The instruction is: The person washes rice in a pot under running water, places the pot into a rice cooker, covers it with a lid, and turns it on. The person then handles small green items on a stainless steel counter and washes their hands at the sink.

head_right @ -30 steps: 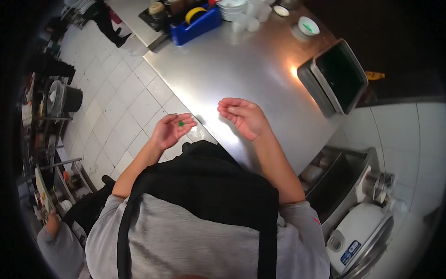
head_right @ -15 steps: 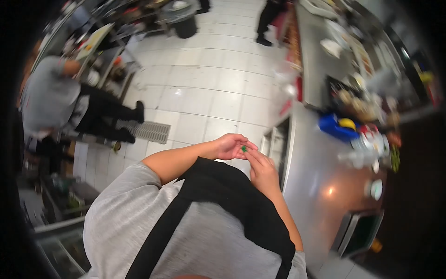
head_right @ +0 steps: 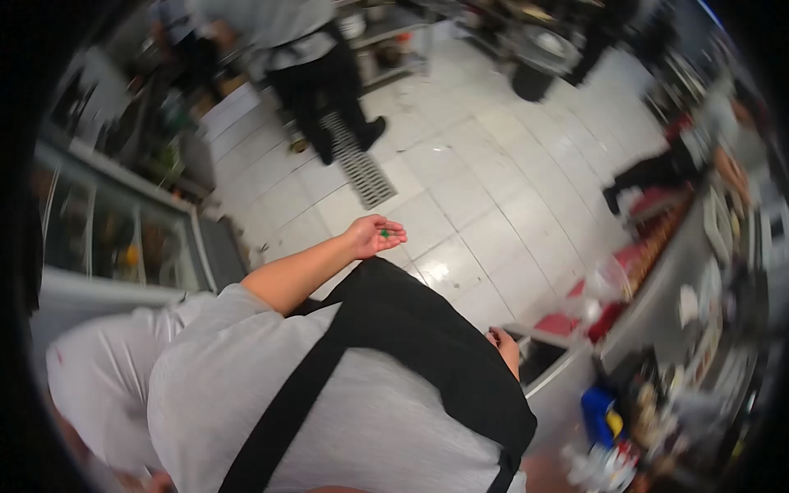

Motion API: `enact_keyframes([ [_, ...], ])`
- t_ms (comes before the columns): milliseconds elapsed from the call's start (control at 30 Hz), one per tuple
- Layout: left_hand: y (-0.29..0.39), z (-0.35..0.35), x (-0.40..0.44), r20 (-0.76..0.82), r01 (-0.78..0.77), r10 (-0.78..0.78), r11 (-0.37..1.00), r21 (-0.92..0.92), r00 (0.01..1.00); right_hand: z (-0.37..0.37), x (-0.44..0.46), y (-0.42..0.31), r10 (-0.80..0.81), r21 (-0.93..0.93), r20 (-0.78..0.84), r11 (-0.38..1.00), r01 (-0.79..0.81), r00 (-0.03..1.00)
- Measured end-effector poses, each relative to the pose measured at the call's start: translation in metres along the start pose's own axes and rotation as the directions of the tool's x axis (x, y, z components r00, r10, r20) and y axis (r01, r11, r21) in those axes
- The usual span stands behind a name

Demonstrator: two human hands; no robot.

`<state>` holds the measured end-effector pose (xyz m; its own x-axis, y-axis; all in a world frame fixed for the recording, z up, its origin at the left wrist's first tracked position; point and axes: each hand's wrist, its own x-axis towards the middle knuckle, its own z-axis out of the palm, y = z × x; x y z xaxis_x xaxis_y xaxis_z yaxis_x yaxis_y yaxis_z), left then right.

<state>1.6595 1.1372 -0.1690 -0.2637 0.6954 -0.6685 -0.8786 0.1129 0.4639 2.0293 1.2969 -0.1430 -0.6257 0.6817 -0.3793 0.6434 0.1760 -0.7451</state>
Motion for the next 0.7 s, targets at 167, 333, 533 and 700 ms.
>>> enact_keyframes([
  [167,-0.019,-0.031,-0.028,-0.074,-0.073,0.064,0.99,-0.119,0.995,0.018,0.073,0.004,-0.091,-0.082,0.135,0.991,0.102,0.987],
  [333,-0.006,-0.058,-0.062,-0.142,-0.139,0.116,0.976,-0.17,0.983,0.034,0.126,-0.048,-0.187,-0.164,0.322,0.955,0.249,0.928],
  [533,0.017,-0.165,-0.087,-0.323,-0.31,0.209,0.901,-0.302,0.923,0.132,0.188,-0.177,-0.219,-0.292,0.621,0.826,0.482,0.753],
  [700,0.004,-0.336,-0.092,-0.546,-0.447,0.17,0.786,-0.428,0.82,0.266,0.259,-0.261,-0.099,-0.02,0.788,0.982,0.185,0.608],
])
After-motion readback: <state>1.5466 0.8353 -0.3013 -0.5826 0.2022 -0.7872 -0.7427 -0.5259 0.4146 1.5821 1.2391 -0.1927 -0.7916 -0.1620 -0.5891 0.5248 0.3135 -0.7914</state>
